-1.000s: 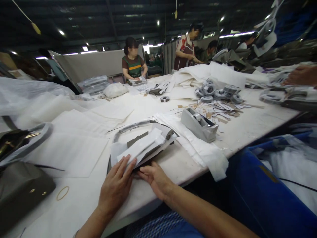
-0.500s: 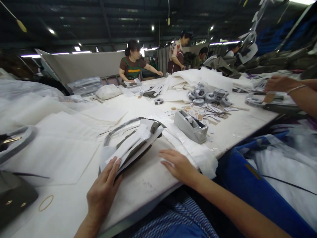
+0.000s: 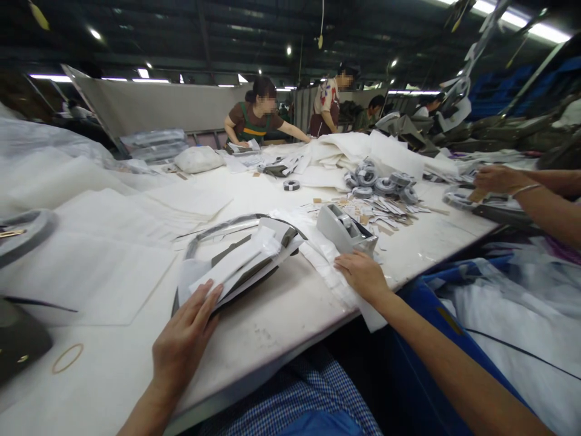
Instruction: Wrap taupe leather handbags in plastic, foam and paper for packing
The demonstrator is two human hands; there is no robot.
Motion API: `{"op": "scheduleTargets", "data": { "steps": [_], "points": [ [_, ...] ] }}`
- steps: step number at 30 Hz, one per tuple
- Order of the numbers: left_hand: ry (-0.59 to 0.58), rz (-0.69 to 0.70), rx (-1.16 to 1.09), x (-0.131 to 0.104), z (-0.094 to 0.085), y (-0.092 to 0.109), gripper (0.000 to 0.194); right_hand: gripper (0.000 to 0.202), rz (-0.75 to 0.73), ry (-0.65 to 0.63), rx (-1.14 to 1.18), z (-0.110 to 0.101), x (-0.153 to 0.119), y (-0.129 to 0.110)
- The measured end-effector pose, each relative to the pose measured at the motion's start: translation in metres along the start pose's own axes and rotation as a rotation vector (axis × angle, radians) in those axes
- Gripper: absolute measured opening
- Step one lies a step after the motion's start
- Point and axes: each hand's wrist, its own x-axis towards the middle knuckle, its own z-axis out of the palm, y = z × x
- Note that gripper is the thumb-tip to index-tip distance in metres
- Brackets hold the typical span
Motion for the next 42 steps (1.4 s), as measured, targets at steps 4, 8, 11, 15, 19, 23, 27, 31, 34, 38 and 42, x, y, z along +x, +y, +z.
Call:
{"op": "scheduleTargets", "data": {
  "steps": [4, 8, 11, 15, 19, 23, 27, 31, 34, 38, 42],
  "points": [
    [0.021, -0.023, -0.005, 0.000, -0.001, 0.000, 0.062, 0.025, -0.013, 0.057, 0.058, -0.018, 0.009, -0.015],
    [0.059, -0.080, -0.023, 0.000, -0.004, 0.000, 0.062, 0.021, -0.036, -0.078, 0.441, -0.041, 0.001, -0.058],
    [0.083, -0.141, -0.031, -0.001, -0.007, 0.001, 0.064, 0.021, -0.096, -0.359, 0.689, -0.044, -0.009, -0.086],
    [0.099, -0.179, -0.052, -0.002, -0.007, 0.001, 0.065, 0.041, 0.018, -0.233, 0.537, -0.013, -0.015, -0.102],
    [0.102, -0.184, -0.078, -0.003, -0.008, -0.001, 0.065, 0.069, -0.008, -0.235, 0.345, 0.024, -0.016, -0.119],
    [0.128, -0.218, -0.097, -0.002, -0.009, -0.001, 0.064, 0.078, -0.268, -0.383, 0.416, 0.033, -0.004, -0.147],
    [0.172, -0.247, -0.114, 0.001, -0.011, -0.002, 0.061, 0.083, -0.495, -0.479, 0.534, 0.038, 0.029, -0.176],
    [0.229, -0.265, -0.102, 0.009, -0.014, -0.007, 0.060, 0.080, -0.650, -0.439, 0.541, 0.052, 0.069, -0.201],
    [0.247, -0.268, -0.097, 0.021, -0.019, -0.013, 0.059, 0.072, -0.725, -0.362, 0.555, 0.058, 0.087, -0.214],
    [0.269, -0.239, -0.090, 0.035, -0.029, -0.018, 0.058, 0.064, -0.548, -0.282, 0.533, 0.053, 0.073, -0.215],
    [0.286, -0.179, -0.070, 0.041, -0.035, -0.011, 0.058, 0.071, -0.453, -0.320, 0.515, 0.051, 0.038, -0.206]
  ]
}}
